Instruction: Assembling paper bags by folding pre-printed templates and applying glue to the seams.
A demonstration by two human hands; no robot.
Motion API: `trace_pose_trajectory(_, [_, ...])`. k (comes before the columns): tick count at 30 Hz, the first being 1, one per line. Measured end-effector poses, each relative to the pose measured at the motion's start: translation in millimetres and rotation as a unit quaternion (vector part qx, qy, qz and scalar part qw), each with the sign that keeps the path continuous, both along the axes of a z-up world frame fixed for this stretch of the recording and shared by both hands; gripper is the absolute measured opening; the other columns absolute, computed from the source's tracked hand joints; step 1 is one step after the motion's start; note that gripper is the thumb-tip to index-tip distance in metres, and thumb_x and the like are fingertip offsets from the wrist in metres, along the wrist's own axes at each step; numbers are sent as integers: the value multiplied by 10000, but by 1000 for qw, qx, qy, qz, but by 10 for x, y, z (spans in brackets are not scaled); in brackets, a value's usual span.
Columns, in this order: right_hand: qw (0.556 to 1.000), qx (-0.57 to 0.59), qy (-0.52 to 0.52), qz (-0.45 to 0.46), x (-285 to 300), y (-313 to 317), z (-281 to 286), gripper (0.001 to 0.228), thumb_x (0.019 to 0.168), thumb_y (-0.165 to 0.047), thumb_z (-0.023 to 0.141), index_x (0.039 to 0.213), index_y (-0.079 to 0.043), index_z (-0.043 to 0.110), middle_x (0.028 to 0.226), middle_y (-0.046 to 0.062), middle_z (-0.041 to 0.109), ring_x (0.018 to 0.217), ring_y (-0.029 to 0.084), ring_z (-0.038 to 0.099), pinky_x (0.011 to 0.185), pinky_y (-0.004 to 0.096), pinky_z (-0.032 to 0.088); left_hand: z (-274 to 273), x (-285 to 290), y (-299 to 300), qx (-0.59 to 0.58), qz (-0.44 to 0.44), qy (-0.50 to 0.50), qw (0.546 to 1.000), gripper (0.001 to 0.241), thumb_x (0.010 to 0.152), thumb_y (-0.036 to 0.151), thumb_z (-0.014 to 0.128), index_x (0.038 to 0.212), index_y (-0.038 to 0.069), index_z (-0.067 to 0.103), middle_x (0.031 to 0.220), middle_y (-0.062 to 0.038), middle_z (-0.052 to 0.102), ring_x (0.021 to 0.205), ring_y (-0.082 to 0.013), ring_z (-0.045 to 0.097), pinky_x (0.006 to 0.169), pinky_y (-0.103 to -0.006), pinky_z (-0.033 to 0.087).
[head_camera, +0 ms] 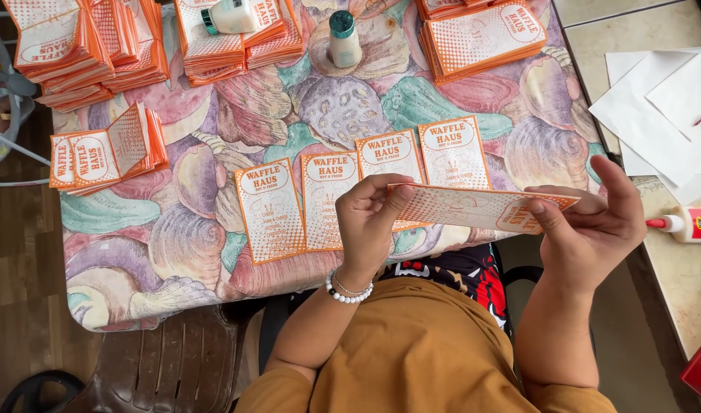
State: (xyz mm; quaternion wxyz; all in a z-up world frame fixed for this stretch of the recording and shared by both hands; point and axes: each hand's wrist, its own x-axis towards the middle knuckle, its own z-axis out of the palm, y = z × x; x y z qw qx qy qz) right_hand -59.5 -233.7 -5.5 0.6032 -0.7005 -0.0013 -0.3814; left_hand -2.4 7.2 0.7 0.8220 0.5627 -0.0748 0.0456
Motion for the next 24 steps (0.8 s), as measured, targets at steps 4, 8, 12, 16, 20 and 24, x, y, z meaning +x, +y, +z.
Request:
trace_pose_trajectory(4, [1000,24,-9,-1,-26,35,-8,628,888,128,814,1428,85,496,957,249,653,875,342,717,776,352,617,23,-6,-20,-8,-3,-4,1000,134,948,186,763,1003,67,737,887,-9,739,784,-44,622,715,-179,481])
trace_pose_trajectory(8, [1000,17,-11,-15,-50,31,1,594,901,147,815,1398,85,496,994,260,654,862,327,708,790,378,640,25,-8,-9,8,4,-12,1000,164,978,203,722,1016,43,727,954,-46,758,908,-103,702,848,-220,557])
trace_pose_trajectory(12, [999,33,2,-14,-36,1,-8,595,898,163,810,1400,70,505,963,280,663,847,300,703,821,356,622,54,-15,21,78,21,-34,996,189,978,242,714,990,58,754,929,-37,773,868,-88,706,792,-209,548])
trace_pose_trajectory(16, [999,38,16,-3,-36,-15,9,584,910,151,793,1413,77,506,991,300,668,877,303,709,848,341,614,90,-3,35,114,34,-49,992,193,972,253,717,993,69,771,927,-45,784,843,-90,723,740,-190,540])
trace_pose_trajectory(20, [999,43,8,-11,-32,-4,31,584,902,124,796,1414,70,521,1009,313,672,902,289,710,916,339,598,41,18,-21,87,38,-37,995,188,976,233,719,1006,53,761,926,-35,775,830,-67,685,740,-194,523])
trace_pose_trajectory(24, [997,70,2,-33,-48,-54,-19,583,889,86,822,1394,47,533,1009,258,687,906,294,727,920,345,626,51,31,-40,90,41,-34,994,172,964,224,729,1002,59,761,931,-40,779,859,-84,712,774,-200,547])
